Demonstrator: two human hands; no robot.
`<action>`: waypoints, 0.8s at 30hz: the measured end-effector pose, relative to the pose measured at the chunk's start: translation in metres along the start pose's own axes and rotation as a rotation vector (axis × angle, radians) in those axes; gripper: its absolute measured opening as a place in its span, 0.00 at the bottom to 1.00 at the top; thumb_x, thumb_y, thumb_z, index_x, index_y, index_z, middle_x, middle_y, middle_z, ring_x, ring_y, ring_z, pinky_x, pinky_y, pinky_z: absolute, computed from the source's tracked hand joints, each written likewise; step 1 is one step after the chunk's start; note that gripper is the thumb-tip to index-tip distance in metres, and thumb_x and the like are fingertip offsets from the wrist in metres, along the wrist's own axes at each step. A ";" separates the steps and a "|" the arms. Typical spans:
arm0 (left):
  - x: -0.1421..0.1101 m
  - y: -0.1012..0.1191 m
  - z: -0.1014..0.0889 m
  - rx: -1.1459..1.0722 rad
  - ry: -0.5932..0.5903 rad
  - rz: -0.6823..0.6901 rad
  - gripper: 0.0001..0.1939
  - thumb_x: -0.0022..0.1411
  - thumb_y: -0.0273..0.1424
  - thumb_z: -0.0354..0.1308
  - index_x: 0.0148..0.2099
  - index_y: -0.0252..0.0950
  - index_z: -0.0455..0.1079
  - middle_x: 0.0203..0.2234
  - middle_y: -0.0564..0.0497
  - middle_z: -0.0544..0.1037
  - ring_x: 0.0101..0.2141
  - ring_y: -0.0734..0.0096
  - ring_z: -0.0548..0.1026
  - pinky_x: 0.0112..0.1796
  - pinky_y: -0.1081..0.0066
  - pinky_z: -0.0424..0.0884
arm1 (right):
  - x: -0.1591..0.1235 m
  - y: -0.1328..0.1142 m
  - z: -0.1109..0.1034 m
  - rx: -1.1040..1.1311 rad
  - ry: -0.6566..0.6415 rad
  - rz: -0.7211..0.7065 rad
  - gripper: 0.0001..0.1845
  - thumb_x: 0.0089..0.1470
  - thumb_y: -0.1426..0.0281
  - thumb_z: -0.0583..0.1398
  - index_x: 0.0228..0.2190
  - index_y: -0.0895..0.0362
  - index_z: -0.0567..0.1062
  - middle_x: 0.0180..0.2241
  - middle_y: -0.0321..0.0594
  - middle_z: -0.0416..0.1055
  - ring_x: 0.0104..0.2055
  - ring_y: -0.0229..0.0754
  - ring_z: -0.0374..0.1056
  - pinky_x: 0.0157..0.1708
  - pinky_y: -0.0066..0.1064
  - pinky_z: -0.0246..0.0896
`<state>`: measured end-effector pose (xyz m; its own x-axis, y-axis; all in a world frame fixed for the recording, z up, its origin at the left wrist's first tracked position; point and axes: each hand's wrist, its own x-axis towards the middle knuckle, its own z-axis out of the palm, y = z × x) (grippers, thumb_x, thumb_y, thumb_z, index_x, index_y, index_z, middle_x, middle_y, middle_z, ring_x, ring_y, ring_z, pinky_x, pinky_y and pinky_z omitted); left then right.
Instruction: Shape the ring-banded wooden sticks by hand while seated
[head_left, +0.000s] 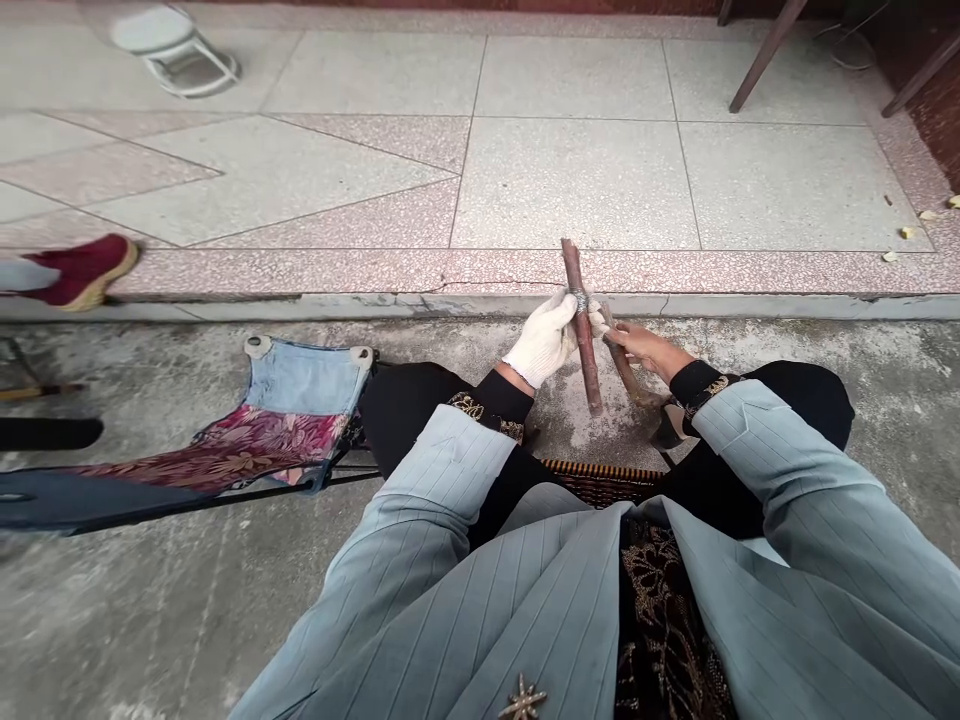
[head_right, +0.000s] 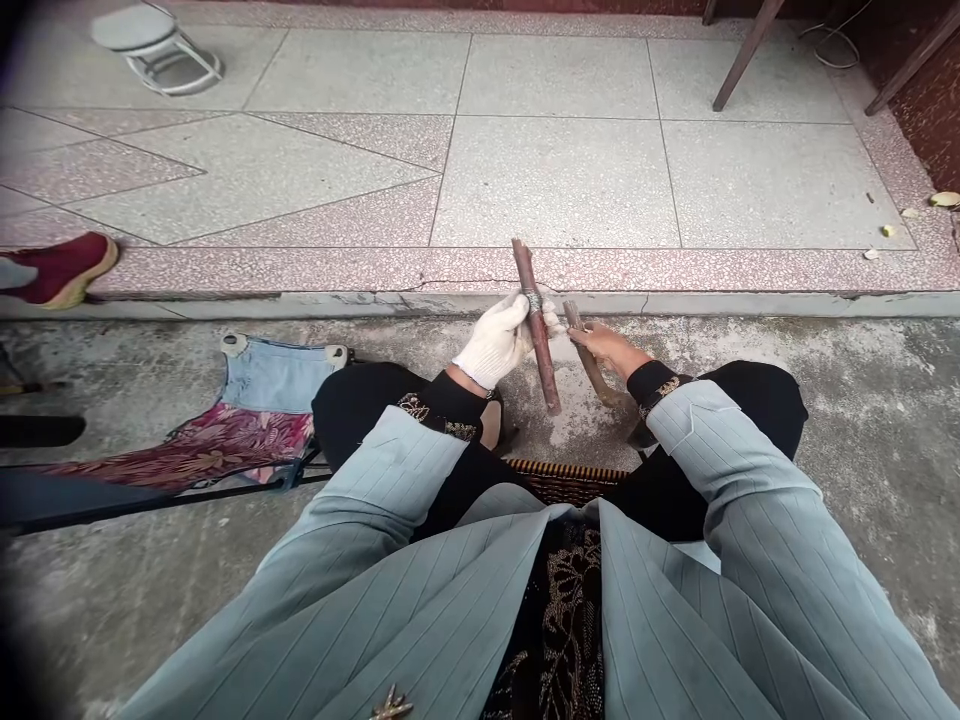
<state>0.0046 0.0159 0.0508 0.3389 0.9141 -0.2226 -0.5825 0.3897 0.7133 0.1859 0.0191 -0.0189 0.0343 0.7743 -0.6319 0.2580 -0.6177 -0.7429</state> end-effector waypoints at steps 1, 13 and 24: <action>0.000 -0.002 0.000 -0.027 0.007 -0.011 0.06 0.67 0.32 0.58 0.41 0.34 0.67 0.32 0.50 0.78 0.34 0.70 0.80 0.46 0.61 0.79 | 0.000 -0.004 -0.002 -0.099 0.031 -0.042 0.20 0.55 0.60 0.64 0.46 0.58 0.73 0.51 0.51 0.74 0.49 0.47 0.71 0.44 0.35 0.68; 0.019 -0.043 0.009 -0.164 0.133 0.169 0.07 0.64 0.31 0.62 0.40 0.37 0.66 0.33 0.52 0.77 0.34 0.76 0.78 0.44 0.72 0.76 | -0.042 -0.044 -0.003 -0.302 -0.148 -0.460 0.36 0.57 0.58 0.61 0.62 0.60 0.61 0.50 0.52 0.73 0.47 0.49 0.72 0.50 0.43 0.67; 0.030 -0.021 -0.004 0.265 0.107 0.435 0.24 0.56 0.36 0.65 0.56 0.43 0.70 0.54 0.48 0.75 0.61 0.59 0.66 0.61 0.60 0.61 | -0.060 -0.064 -0.029 -0.248 -0.196 -0.641 0.22 0.63 0.66 0.55 0.57 0.54 0.69 0.26 0.33 0.66 0.22 0.33 0.58 0.26 0.26 0.60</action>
<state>0.0240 0.0354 0.0266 0.0214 0.9970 0.0748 -0.4412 -0.0577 0.8955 0.1953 0.0160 0.0729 -0.3658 0.9212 -0.1331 0.3817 0.0181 -0.9241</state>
